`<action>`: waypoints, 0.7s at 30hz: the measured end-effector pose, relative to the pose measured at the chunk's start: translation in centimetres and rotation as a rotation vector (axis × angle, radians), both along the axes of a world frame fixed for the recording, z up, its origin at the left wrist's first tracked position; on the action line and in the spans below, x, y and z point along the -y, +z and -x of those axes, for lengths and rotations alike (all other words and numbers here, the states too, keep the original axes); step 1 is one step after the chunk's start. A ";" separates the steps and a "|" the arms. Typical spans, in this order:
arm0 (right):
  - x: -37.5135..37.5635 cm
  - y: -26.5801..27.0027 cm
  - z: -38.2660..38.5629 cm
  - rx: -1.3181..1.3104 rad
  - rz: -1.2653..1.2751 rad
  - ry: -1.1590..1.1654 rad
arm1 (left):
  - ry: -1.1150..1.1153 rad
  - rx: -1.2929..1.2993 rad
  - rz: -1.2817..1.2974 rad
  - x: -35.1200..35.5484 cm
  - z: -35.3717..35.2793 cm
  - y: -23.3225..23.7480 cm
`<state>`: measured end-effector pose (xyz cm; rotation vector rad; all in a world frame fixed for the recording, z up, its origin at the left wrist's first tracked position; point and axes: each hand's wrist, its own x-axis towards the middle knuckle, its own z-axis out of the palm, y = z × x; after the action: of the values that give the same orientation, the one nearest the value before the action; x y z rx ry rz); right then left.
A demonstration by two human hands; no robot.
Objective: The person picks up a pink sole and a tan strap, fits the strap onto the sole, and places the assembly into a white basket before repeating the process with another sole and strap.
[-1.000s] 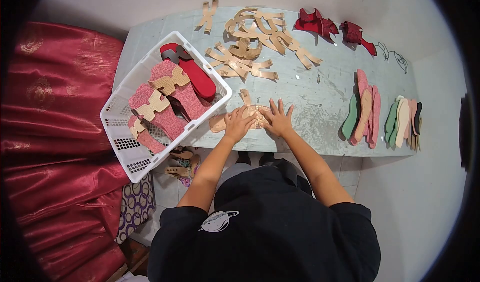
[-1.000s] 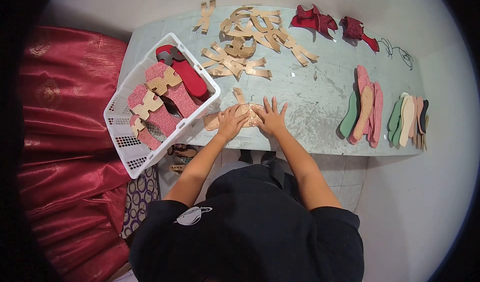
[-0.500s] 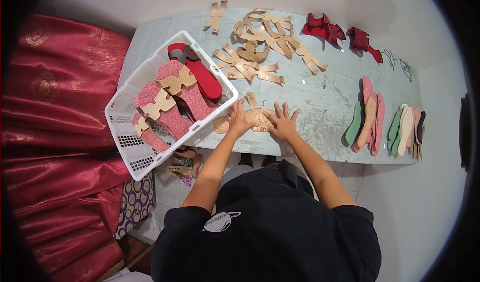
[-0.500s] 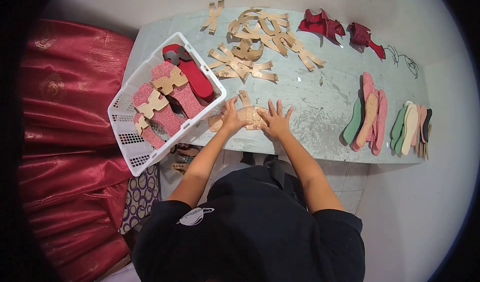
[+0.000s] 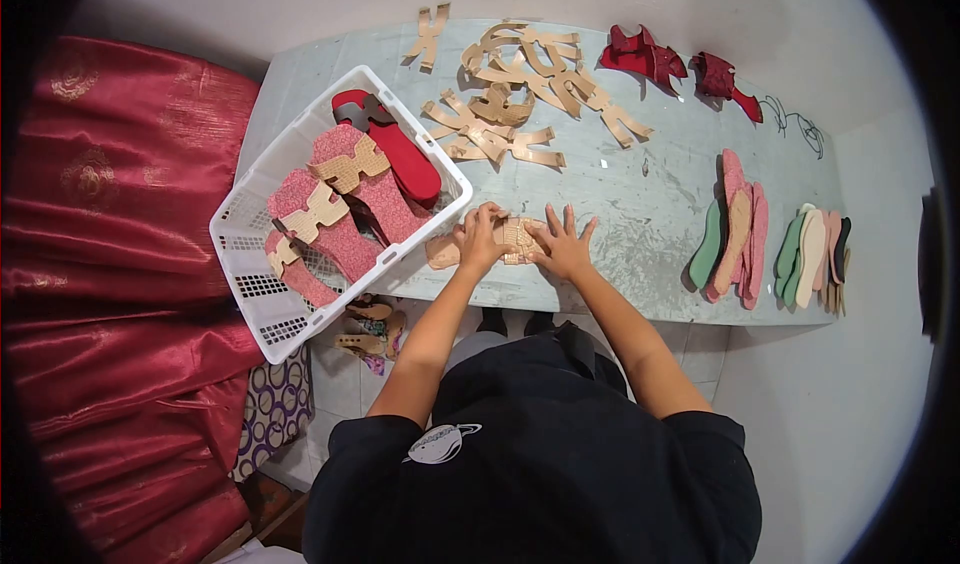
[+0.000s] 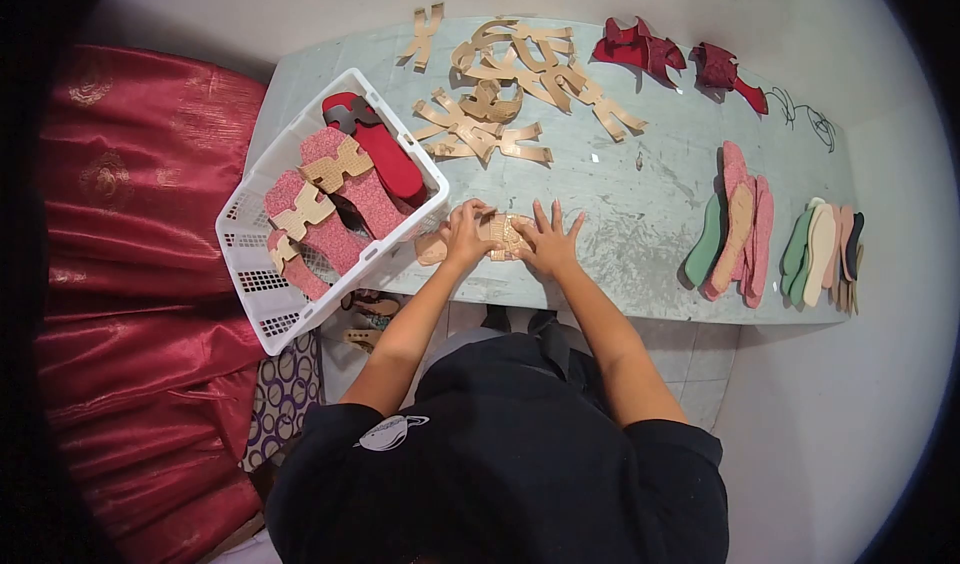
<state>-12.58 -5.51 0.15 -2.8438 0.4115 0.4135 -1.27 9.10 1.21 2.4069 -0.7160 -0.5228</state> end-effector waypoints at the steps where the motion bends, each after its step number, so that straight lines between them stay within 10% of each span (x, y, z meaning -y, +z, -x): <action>1: 0.0 0.0 0.0 0.001 -0.002 0.000 | -0.005 0.030 0.040 -0.1 0.1 -0.1; 21: -0.2 0.4 0.0 -0.008 -0.053 -0.048 | -0.231 0.293 0.044 -1.0 0.2 -1.6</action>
<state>-12.54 -5.27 0.52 -2.7760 0.4619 0.4202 -1.44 10.07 -0.44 2.3984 -1.1291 -0.2408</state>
